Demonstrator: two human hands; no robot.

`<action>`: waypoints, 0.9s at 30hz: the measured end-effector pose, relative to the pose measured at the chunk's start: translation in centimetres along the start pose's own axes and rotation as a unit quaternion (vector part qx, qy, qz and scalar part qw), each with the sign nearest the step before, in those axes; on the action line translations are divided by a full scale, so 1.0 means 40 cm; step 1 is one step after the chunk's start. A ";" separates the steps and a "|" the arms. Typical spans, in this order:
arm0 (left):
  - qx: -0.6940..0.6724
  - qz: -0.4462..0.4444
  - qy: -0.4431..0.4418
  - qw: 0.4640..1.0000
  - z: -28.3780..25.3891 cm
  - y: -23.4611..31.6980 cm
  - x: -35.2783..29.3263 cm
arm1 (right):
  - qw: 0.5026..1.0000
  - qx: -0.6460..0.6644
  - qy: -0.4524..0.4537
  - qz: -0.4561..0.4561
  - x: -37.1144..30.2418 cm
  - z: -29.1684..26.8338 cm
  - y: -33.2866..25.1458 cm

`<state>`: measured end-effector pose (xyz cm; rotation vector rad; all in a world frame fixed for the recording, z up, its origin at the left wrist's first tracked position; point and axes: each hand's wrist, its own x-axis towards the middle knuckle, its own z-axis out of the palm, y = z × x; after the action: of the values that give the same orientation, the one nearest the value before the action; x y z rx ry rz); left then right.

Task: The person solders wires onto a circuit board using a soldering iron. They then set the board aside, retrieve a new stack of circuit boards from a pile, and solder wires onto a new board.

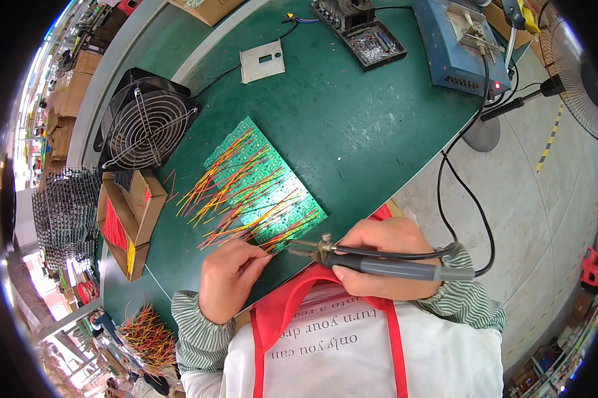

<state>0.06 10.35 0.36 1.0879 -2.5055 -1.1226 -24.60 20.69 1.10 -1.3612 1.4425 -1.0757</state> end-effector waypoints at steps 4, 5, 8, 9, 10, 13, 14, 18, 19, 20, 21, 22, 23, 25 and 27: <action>-0.016 -0.052 -0.007 0.999 0.012 -0.008 -0.011 | 1.000 -0.002 -0.015 0.003 0.005 0.031 0.008; -0.016 -0.051 -0.012 0.998 0.013 -0.010 -0.011 | 1.000 -0.007 -0.010 0.010 0.004 0.035 0.008; -0.013 -0.040 -0.011 0.999 0.015 -0.019 -0.014 | 1.000 -0.008 -0.019 0.022 0.003 0.042 0.007; -0.008 -0.029 -0.007 1.000 0.015 -0.022 -0.015 | 1.000 -0.009 -0.020 0.022 0.004 0.045 0.009; -0.009 -0.030 -0.006 0.999 0.015 -0.022 -0.015 | 1.000 -0.007 -0.014 0.016 0.005 0.049 0.011; -0.010 -0.030 -0.010 0.999 0.014 -0.025 -0.013 | 1.000 -0.009 -0.005 0.014 0.009 0.058 0.013; -0.013 -0.042 -0.018 0.999 0.012 -0.022 -0.013 | 1.000 -0.010 -0.003 0.015 0.010 0.059 0.014; -0.013 -0.055 -0.033 0.998 0.010 -0.022 -0.011 | 1.000 -0.016 -0.014 0.016 0.016 0.049 0.009; -0.013 -0.056 -0.033 0.998 0.009 -0.022 -0.011 | 1.000 -0.014 -0.018 0.017 0.016 0.046 0.008; -0.014 -0.059 -0.034 0.998 0.008 -0.021 -0.010 | 1.000 -0.012 -0.022 0.020 0.016 0.043 0.006; -0.015 -0.062 -0.035 0.997 0.008 -0.020 -0.009 | 1.000 -0.012 -0.022 0.020 0.015 0.041 0.004; -0.014 -0.062 -0.035 0.997 0.007 -0.019 -0.010 | 1.000 -0.012 -0.014 0.015 0.015 0.039 0.003; -0.006 -0.051 -0.027 0.998 0.007 -0.019 -0.013 | 1.000 -0.012 -0.007 0.011 0.014 0.037 0.002; 0.003 -0.040 -0.019 0.999 0.001 -0.014 -0.015 | 1.000 -0.016 -0.010 0.006 0.015 0.028 0.002; 0.072 -0.003 0.081 0.994 -0.015 0.006 -0.011 | 1.000 -0.022 -0.010 0.003 0.006 0.019 0.002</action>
<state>0.51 10.40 0.99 1.1723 -2.4869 -0.8294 -23.91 20.44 0.84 -1.3928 1.4626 -1.0293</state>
